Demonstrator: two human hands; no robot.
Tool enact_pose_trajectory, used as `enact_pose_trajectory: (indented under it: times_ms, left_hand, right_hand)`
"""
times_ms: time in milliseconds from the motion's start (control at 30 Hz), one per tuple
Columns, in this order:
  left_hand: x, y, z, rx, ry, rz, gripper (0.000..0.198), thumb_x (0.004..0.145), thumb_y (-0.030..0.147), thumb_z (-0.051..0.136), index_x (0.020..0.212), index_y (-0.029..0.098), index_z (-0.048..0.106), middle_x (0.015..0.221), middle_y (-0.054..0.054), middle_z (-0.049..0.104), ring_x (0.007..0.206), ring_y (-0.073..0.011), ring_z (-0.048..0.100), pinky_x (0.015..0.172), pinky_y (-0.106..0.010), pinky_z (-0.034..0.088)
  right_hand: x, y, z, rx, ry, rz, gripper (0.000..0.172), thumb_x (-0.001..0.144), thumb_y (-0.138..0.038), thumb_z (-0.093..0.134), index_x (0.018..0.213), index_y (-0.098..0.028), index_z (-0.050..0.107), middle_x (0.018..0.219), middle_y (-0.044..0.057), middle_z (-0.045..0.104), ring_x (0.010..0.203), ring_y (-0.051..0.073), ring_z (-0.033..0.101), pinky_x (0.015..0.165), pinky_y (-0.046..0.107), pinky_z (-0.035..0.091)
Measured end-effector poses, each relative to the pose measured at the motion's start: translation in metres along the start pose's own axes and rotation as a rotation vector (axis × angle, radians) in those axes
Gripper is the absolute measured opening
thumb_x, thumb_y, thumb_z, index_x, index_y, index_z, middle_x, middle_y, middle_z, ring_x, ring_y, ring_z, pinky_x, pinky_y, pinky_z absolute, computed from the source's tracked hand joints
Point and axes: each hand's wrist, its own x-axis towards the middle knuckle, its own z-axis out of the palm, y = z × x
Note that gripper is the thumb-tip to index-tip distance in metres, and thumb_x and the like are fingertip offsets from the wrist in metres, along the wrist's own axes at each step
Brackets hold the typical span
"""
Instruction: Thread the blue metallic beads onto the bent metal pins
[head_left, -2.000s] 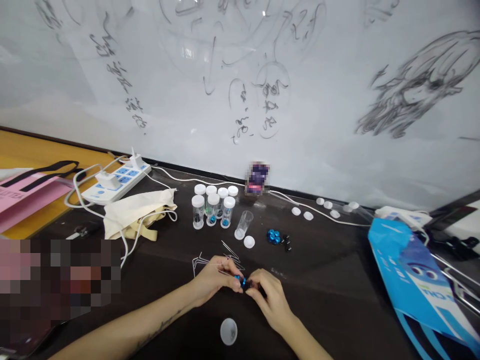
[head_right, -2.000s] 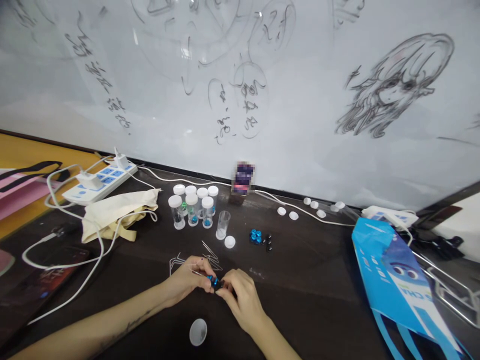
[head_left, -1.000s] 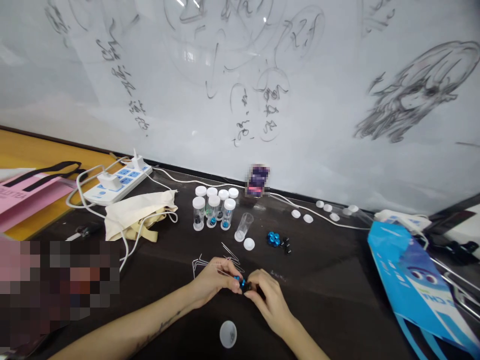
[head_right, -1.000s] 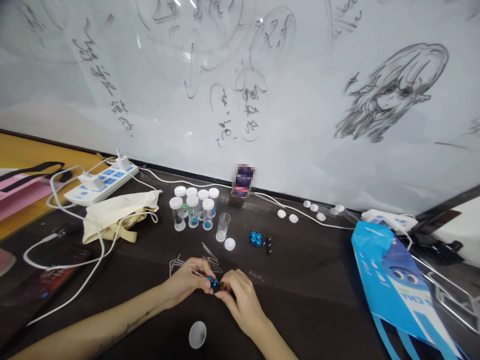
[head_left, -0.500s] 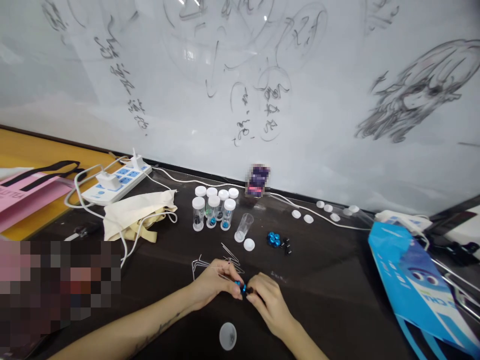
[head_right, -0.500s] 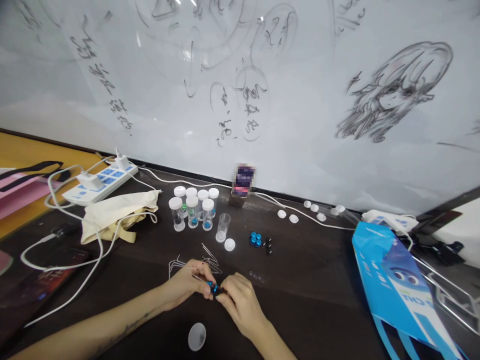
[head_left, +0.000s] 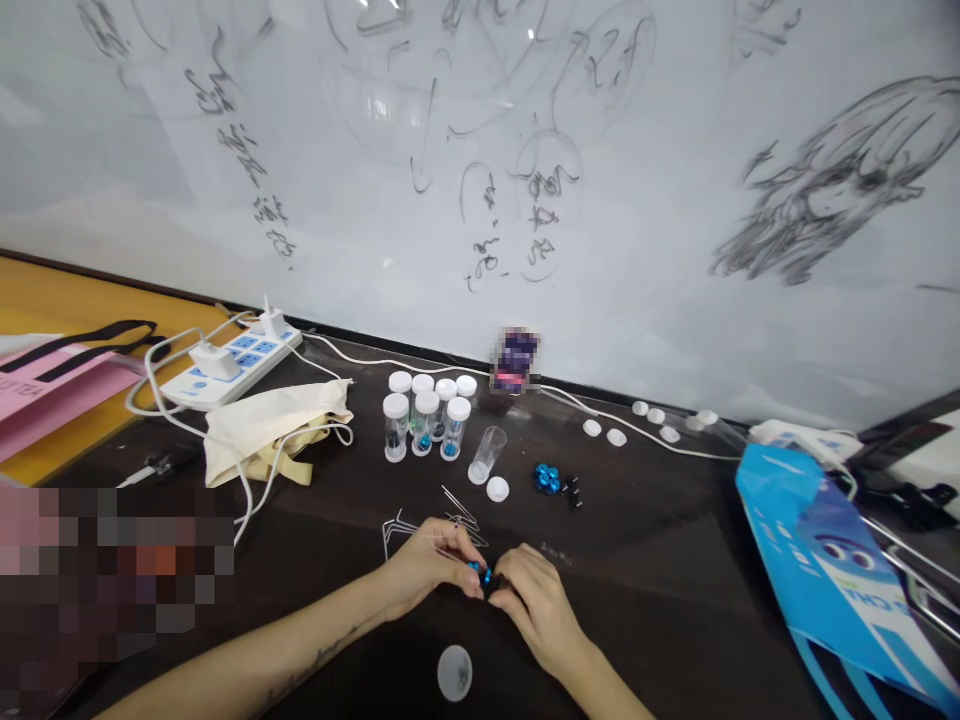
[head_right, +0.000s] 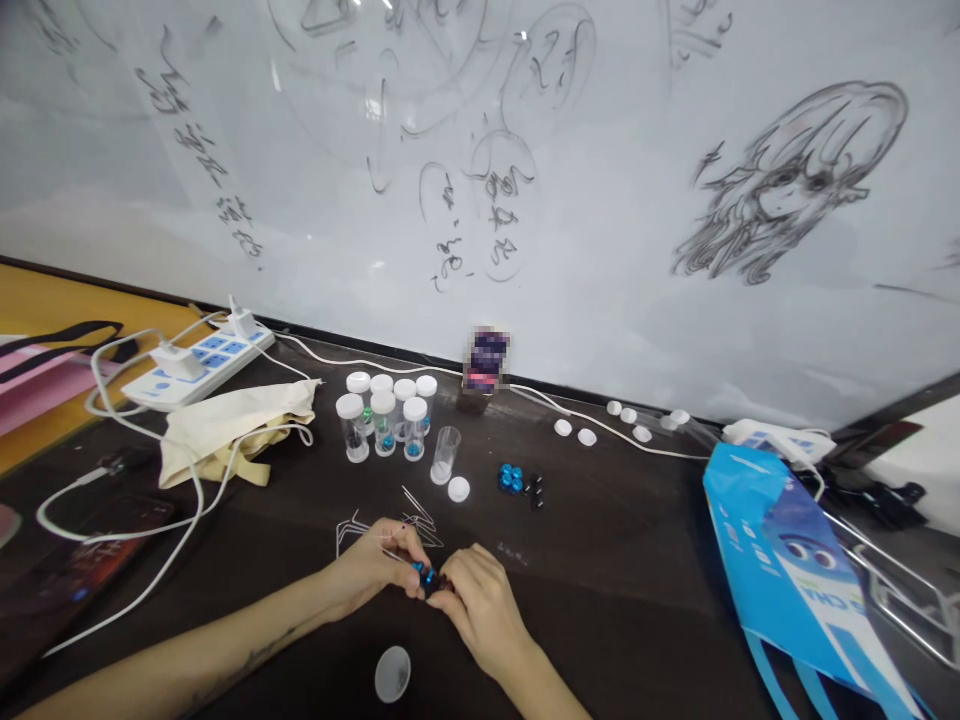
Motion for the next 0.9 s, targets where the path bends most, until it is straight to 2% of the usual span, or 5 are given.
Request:
enact_pose_trajectory:
  times_ms: [167, 300, 400, 633, 900]
  left_hand:
    - [-0.0001, 0.0026, 0.0006, -0.02, 0.009, 0.013, 0.025, 0.051, 0.012, 0.087, 0.067, 0.009, 0.069, 0.062, -0.005, 0.071, 0.052, -0.0143, 0.066, 0.054, -0.023, 0.05]
    - [-0.0005, 0.0039, 0.0014, -0.017, 0.01, 0.013, 0.026, 0.05, 0.013, 0.088, 0.067, 0.009, 0.068, 0.063, -0.005, 0.071, 0.052, -0.0138, 0.066, 0.054, -0.022, 0.05]
    - [-0.0007, 0.0034, 0.0013, -0.003, 0.007, 0.008, 0.026, 0.05, 0.014, 0.088, 0.066, 0.01, 0.068, 0.062, -0.004, 0.071, 0.052, -0.0138, 0.066, 0.054, -0.022, 0.05]
    - [-0.0009, 0.0005, 0.0022, 0.043, 0.003, -0.026, 0.025, 0.048, 0.009, 0.087, 0.064, 0.01, 0.068, 0.057, -0.004, 0.07, 0.051, -0.0161, 0.067, 0.057, -0.026, 0.054]
    - [-0.0007, 0.0026, 0.0017, 0.022, 0.01, 0.006, 0.022, 0.051, 0.011, 0.086, 0.066, 0.009, 0.07, 0.061, -0.006, 0.071, 0.052, -0.0144, 0.065, 0.054, -0.023, 0.05]
  right_hand:
    - [-0.0004, 0.0, -0.0007, -0.004, 0.062, -0.008, 0.011, 0.098, -0.029, 0.049, 0.1, -0.02, 0.055, 0.084, 0.006, 0.063, 0.075, 0.02, 0.059, 0.07, 0.033, 0.046]
    - [-0.0025, 0.0025, 0.0004, -0.002, 0.109, -0.005, 0.009, 0.096, -0.028, 0.052, 0.1, -0.02, 0.053, 0.084, 0.006, 0.063, 0.075, 0.02, 0.06, 0.07, 0.035, 0.047]
    - [-0.0025, 0.0021, -0.0001, 0.007, 0.086, -0.02, 0.011, 0.097, -0.03, 0.05, 0.096, -0.02, 0.055, 0.082, 0.005, 0.064, 0.075, 0.019, 0.06, 0.071, 0.033, 0.047]
    - [-0.0023, 0.0012, -0.0001, 0.003, 0.025, -0.003, 0.038, 0.102, -0.039, 0.035, 0.073, -0.02, 0.052, 0.066, 0.002, 0.057, 0.061, 0.016, 0.053, 0.067, 0.032, 0.043]
    - [-0.0007, 0.001, -0.0009, 0.054, 0.079, -0.019, 0.016, 0.098, -0.032, 0.048, 0.091, -0.02, 0.056, 0.079, 0.004, 0.065, 0.073, 0.018, 0.059, 0.069, 0.033, 0.046]
